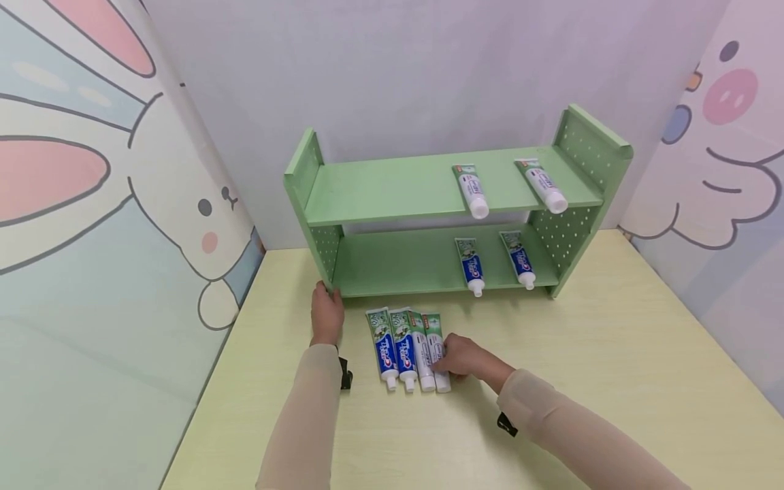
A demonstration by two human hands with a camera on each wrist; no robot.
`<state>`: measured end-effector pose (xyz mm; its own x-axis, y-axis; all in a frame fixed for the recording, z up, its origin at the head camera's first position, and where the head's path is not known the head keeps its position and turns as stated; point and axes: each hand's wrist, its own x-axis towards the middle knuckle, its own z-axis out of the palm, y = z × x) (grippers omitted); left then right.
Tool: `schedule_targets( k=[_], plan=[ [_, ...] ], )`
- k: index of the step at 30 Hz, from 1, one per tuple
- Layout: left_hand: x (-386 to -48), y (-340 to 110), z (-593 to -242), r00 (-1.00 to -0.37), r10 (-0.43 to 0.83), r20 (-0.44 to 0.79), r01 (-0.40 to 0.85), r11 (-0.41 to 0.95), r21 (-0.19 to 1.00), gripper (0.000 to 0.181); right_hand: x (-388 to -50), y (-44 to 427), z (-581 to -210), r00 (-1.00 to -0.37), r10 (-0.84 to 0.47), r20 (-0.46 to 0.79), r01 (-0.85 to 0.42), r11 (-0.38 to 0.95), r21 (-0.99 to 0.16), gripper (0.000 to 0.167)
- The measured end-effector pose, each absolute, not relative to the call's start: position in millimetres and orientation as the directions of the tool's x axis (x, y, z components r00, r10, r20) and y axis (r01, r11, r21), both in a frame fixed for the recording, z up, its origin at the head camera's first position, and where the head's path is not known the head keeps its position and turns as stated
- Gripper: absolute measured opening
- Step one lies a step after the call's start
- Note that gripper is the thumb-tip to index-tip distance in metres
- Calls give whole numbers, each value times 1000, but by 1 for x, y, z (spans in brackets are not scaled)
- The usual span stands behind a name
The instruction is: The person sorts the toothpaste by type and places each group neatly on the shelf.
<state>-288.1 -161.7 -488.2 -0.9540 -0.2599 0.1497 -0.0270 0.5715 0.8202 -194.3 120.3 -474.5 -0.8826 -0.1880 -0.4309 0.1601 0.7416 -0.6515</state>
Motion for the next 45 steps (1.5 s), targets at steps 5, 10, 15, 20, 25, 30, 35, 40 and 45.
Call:
schedule_targets(
  k=[5, 10, 15, 20, 25, 30, 35, 40, 45],
  plan=[
    [-288, -161, -487, -954, -258, 149, -26, 570, 821, 41, -193, 121, -473, -884, -189, -428, 171, 721, -672, 39],
    [-287, -160, -486, -954, -259, 150, -26, 572, 820, 42, -192, 121, -474, -877, -187, -442, 206, 686, -698, 40],
    [-287, -161, -487, -955, -257, 149, -26, 572, 820, 42, -190, 120, -475, -875, -185, -447, 228, 658, -717, 43],
    [-287, -162, -487, -954, -252, 160, -13, 572, 820, 41, -188, 119, -474, -878, -190, -440, 232, 634, -737, 44],
    [-287, -162, -487, -954, -247, 170, -4, 575, 818, 41, -188, 120, -473, -878, -198, -435, 229, 625, -746, 43],
    [-288, -163, -488, -954, -247, 170, -4, 577, 817, 41, -189, 124, -473, -877, -197, -439, 243, 606, -757, 46],
    [-288, -162, -487, -955, -251, 161, -13, 575, 818, 41, -191, 128, -470, -868, -198, -456, 282, 559, -780, 54],
    [-287, -161, -485, -954, -255, 159, -19, 577, 817, 41, -192, 132, -472, -855, -217, -470, 310, 513, -800, 59],
    [-286, -161, -485, -955, -256, 153, -22, 572, 820, 41, -190, 134, -470, -849, -234, -474, 324, 478, -816, 61]
  ],
)
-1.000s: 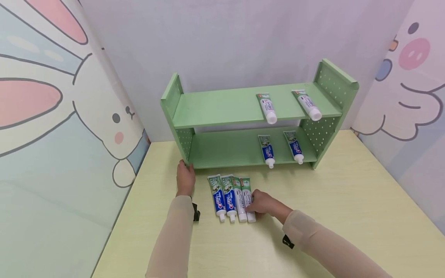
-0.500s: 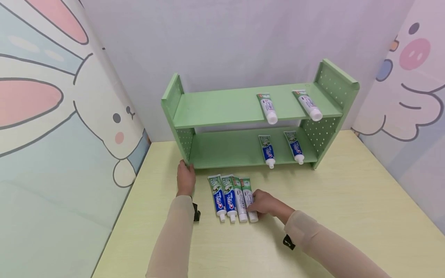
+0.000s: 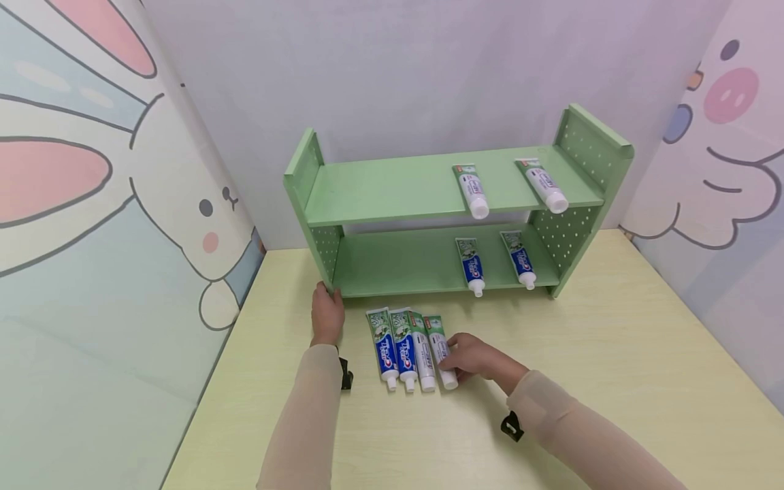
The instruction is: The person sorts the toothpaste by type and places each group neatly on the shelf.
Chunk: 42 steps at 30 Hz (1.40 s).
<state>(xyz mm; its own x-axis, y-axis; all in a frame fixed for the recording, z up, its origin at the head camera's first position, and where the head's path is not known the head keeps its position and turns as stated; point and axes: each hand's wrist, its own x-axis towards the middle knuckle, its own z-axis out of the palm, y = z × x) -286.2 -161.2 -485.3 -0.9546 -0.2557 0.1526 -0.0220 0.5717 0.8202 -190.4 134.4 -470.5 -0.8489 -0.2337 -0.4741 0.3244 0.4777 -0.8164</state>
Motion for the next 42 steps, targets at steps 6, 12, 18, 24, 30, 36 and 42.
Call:
schedule_targets(
  k=[6, 12, 18, 24, 30, 36, 42],
  plan=[
    [-286, -161, -486, -954, -264, 141, -35, 566, 824, 42, -187, 138, -464, -846, -232, -480, 337, 464, -819, 60],
    [-285, -161, -485, -955, -258, 145, -26, 561, 827, 43, -186, 141, -458, -845, -242, -477, 335, 455, -825, 61],
    [-287, -162, -486, -955, -255, 150, -19, 559, 829, 44, -187, 143, -455, -849, -243, -469, 329, 451, -830, 61],
    [-287, -162, -487, -956, -253, 152, -16, 558, 830, 43, -186, 144, -449, -853, -252, -457, 324, 431, -842, 61],
    [-287, -162, -489, -955, -255, 152, -17, 559, 829, 43, -186, 145, -440, -855, -247, -455, 323, 432, -842, 61],
    [-286, -162, -488, -956, -252, 150, -18, 560, 828, 42, -186, 146, -431, -856, -256, -448, 315, 429, -847, 62],
    [-286, -162, -487, -955, -256, 150, -22, 564, 825, 42, -186, 145, -425, -861, -264, -434, 312, 399, -862, 63]
  ],
)
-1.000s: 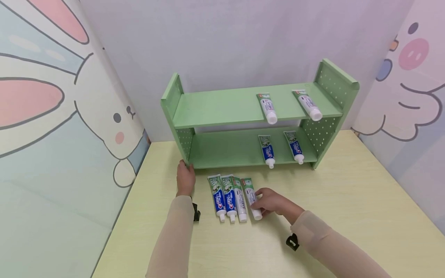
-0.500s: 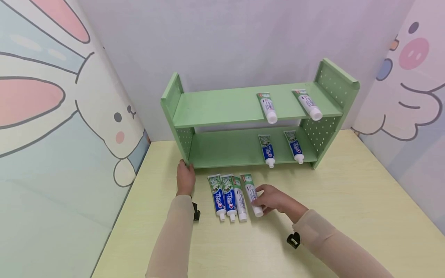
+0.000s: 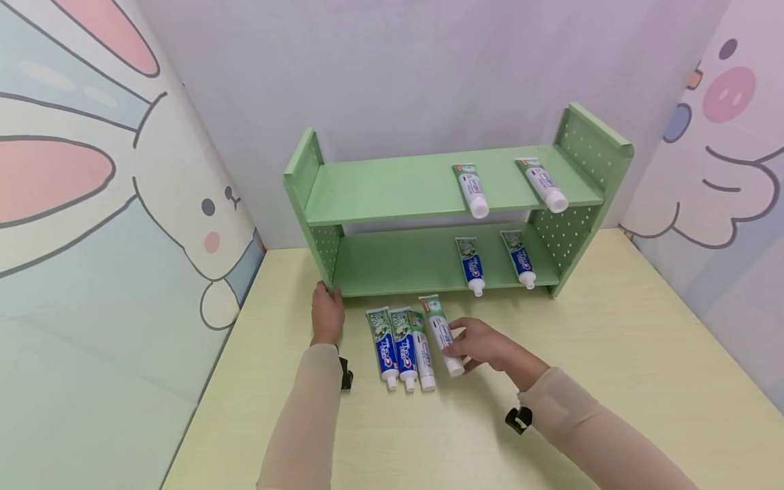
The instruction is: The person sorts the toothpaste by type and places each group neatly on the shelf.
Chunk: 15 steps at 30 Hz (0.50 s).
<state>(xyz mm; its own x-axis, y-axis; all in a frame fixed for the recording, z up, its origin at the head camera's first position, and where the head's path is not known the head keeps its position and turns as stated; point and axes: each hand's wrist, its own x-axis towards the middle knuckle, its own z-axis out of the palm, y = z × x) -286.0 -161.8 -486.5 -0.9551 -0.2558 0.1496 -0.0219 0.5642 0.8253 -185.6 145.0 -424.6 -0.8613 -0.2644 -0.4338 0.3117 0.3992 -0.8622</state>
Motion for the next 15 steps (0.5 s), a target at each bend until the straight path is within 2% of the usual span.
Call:
schedule_targets(
  k=[15],
  plan=[
    [-284, -162, -485, -957, -253, 142, -24, 558, 829, 42, -183, 140, -398, -886, -281, -368, 253, 373, -893, 62]
  ],
)
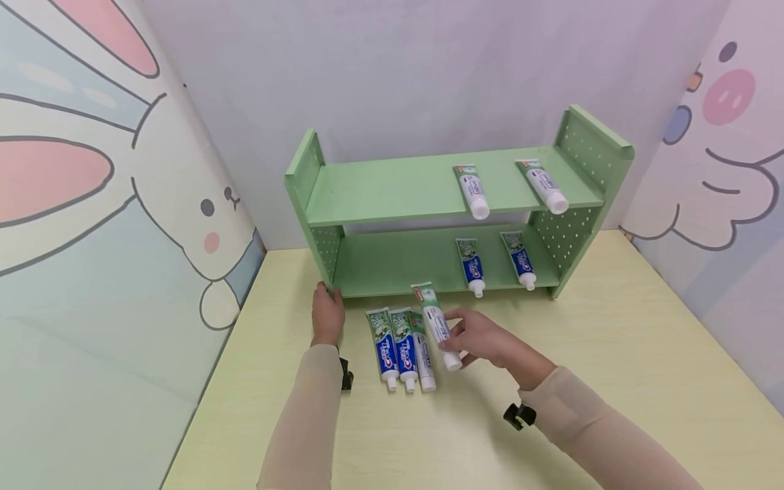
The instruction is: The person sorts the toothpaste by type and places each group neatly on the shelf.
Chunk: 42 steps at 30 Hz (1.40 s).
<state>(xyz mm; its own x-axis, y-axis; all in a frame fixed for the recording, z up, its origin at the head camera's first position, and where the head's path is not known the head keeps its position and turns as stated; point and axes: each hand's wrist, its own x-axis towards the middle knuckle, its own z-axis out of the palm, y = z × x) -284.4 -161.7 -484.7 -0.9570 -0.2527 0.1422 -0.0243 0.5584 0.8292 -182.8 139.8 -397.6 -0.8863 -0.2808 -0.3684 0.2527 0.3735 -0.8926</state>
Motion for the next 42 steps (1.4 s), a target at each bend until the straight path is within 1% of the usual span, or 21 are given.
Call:
schedule_targets(
  k=[11, 26, 42],
  plan=[
    [-286, -162, -486, -951, -256, 174, -2, 567, 824, 41, -180, 138, -377, -901, -296, -316, 204, 355, -912, 65],
    [-288, -164, -488, -954, -255, 159, -12, 562, 827, 41, -177, 135, -350, -906, -360, -224, 110, 310, -944, 65],
    [-286, -163, -487, -956, -258, 136, -36, 568, 822, 41, -177, 127, -324, -914, -372, -161, 50, 290, -956, 70]
  ],
)
